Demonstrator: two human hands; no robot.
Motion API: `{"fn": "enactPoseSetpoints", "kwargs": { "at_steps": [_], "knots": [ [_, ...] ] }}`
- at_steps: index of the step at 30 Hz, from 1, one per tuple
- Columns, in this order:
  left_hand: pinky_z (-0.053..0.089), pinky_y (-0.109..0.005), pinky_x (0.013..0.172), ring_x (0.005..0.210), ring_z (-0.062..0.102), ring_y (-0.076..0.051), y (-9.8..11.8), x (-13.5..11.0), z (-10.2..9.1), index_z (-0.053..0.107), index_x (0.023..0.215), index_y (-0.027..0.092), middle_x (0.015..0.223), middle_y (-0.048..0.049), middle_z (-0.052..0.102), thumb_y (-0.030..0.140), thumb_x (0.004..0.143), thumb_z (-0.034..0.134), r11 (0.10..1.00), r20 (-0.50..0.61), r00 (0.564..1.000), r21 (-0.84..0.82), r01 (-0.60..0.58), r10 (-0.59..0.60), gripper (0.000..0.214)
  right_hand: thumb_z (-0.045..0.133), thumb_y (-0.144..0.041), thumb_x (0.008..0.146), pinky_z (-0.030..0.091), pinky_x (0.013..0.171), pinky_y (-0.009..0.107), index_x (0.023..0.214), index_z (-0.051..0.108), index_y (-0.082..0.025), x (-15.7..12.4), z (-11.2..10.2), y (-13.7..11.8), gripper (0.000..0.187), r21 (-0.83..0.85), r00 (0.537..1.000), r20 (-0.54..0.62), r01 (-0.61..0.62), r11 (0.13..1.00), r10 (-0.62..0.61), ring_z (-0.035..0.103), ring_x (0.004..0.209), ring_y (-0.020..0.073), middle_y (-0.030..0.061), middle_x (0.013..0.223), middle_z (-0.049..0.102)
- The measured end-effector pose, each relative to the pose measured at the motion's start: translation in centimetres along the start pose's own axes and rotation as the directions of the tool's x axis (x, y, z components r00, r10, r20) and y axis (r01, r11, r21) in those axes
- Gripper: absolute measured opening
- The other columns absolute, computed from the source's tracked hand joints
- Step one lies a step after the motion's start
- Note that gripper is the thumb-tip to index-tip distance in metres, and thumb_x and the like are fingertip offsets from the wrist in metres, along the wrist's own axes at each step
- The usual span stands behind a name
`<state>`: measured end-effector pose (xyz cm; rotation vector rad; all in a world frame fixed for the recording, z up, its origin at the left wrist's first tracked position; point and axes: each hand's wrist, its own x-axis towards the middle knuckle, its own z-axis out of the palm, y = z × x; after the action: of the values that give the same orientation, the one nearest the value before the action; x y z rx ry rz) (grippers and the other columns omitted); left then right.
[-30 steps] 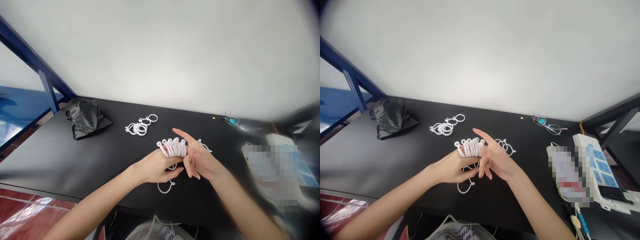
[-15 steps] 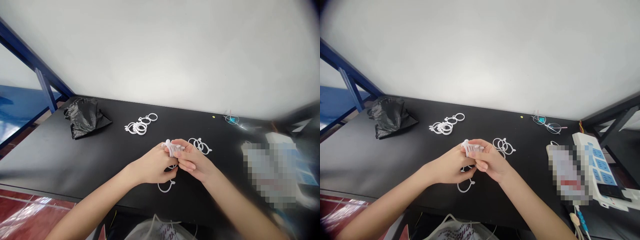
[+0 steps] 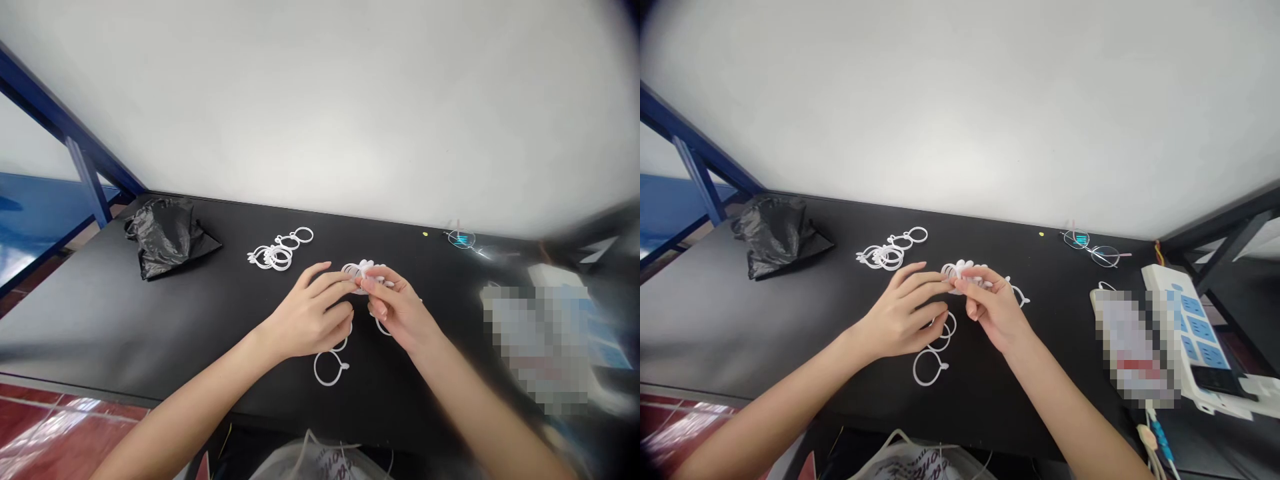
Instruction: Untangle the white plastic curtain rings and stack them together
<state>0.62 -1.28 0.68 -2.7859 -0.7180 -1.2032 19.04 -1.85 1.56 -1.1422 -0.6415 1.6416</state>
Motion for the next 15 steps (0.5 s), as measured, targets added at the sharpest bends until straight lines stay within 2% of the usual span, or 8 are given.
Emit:
{"fn": "enactPoseSetpoints", "kwargs": {
  "at_steps": [2, 3, 4, 6, 8, 10, 12, 15],
  "knots": [
    [0.047, -0.043, 0.095, 0.099, 0.063, -0.021, -0.1, 0.1, -0.3, 0.059, 0.078, 0.018, 0.104, -0.0069, 0.069, 0.009, 0.08, 0.057, 0.985, -0.152, 0.977, -0.114, 0.13, -0.147, 0.01, 0.09, -0.026, 0.057, 0.035, 0.033, 0.013, 0.072, 0.072, -0.022, -0.2, -0.1, -0.1, 0.024, -0.027, 1.0, 0.009, 0.02, 0.999, -0.02, 0.044, 0.032, 0.0017, -0.0052, 0.049, 0.064],
    [0.048, -0.042, 0.092, 0.097, 0.063, -0.021, -0.2, 0.1, -0.5, 0.059, 0.082, 0.018, 0.103, -0.0072, 0.068, 0.008, 0.078, 0.057, 0.953, -0.18, 0.949, -0.21, 0.22, -0.259, 0.011, 0.09, -0.026, 0.058, 0.035, 0.033, 0.014, 0.072, 0.072, -0.022, -0.3, 0.0, 0.0, 0.023, -0.044, 0.999, 0.024, 0.025, 0.999, -0.024, 0.046, 0.032, 0.0029, -0.0059, 0.046, 0.062],
    [0.049, -0.041, 0.091, 0.098, 0.062, -0.021, -0.3, 0.2, -0.7, 0.059, 0.089, 0.019, 0.105, -0.0079, 0.067, 0.008, 0.078, 0.056, 0.891, -0.15, 0.914, -0.326, 0.315, -0.378, 0.015, 0.089, -0.027, 0.059, 0.035, 0.032, 0.014, 0.073, 0.072, -0.022, -0.5, 0.2, 0.0, 0.023, -0.065, 0.999, 0.045, 0.026, 0.998, -0.023, 0.048, 0.032, 0.0042, -0.0061, 0.045, 0.06],
    [0.05, -0.041, 0.094, 0.108, 0.06, -0.023, -0.7, 0.5, -1.1, 0.057, 0.107, 0.018, 0.116, -0.0103, 0.064, 0.01, 0.08, 0.054, 0.685, 0.072, 0.846, -0.553, 0.475, -0.528, 0.029, 0.088, -0.028, 0.061, 0.037, 0.032, 0.015, 0.074, 0.072, -0.022, -1.0, 0.6, 0.2, 0.022, -0.112, 0.994, 0.107, 0.022, 0.993, -0.01, 0.052, 0.032, 0.0066, -0.0058, 0.044, 0.06],
    [0.05, -0.039, 0.094, 0.112, 0.06, -0.023, -1.2, 0.6, -1.4, 0.053, 0.123, 0.017, 0.122, -0.0114, 0.061, 0.014, 0.085, 0.053, 0.448, 0.359, 0.805, -0.689, 0.57, -0.472, 0.038, 0.087, -0.028, 0.064, 0.04, 0.033, 0.016, 0.074, 0.071, -0.021, -1.4, 1.1, 0.4, 0.02, -0.152, 0.984, 0.176, 0.02, 0.988, 0.008, 0.053, 0.031, 0.0069, -0.0056, 0.045, 0.062],
    [0.052, -0.036, 0.089, 0.105, 0.063, -0.021, -1.5, 0.6, -1.4, 0.051, 0.13, 0.015, 0.119, -0.0116, 0.063, 0.019, 0.089, 0.052, 0.288, 0.531, 0.777, -0.728, 0.623, -0.338, 0.041, 0.085, -0.027, 0.067, 0.043, 0.035, 0.016, 0.075, 0.071, -0.021, -1.7, 1.4, 0.5, 0.017, -0.175, 0.972, 0.235, 0.018, 0.984, 0.024, 0.054, 0.03, 0.0064, -0.0059, 0.047, 0.064],
    [0.052, -0.033, 0.081, 0.095, 0.064, -0.019, -1.8, 0.3, -1.1, 0.049, 0.134, 0.015, 0.114, -0.0107, 0.066, 0.02, 0.089, 0.053, 0.245, 0.587, 0.756, -0.718, 0.651, -0.291, 0.045, 0.083, -0.026, 0.069, 0.045, 0.038, 0.016, 0.077, 0.071, -0.021, -1.9, 1.5, 0.7, 0.015, -0.195, 0.958, 0.281, 0.011, 0.981, 0.045, 0.056, 0.032, 0.0066, -0.0057, 0.049, 0.065],
    [0.05, -0.03, 0.075, 0.089, 0.063, -0.019, -1.9, -0.1, -0.5, 0.051, 0.133, 0.016, 0.113, -0.0097, 0.066, 0.018, 0.08, 0.062, 0.297, 0.572, 0.747, -0.688, 0.662, -0.341, 0.054, 0.082, -0.026, 0.072, 0.046, 0.038, 0.016, 0.079, 0.07, -0.02, -2.1, 1.8, 1.0, 0.015, -0.235, 0.931, 0.351, -0.018, 0.972, 0.102, 0.058, 0.033, 0.0078, -0.0034, 0.052, 0.069]
  ]
}}
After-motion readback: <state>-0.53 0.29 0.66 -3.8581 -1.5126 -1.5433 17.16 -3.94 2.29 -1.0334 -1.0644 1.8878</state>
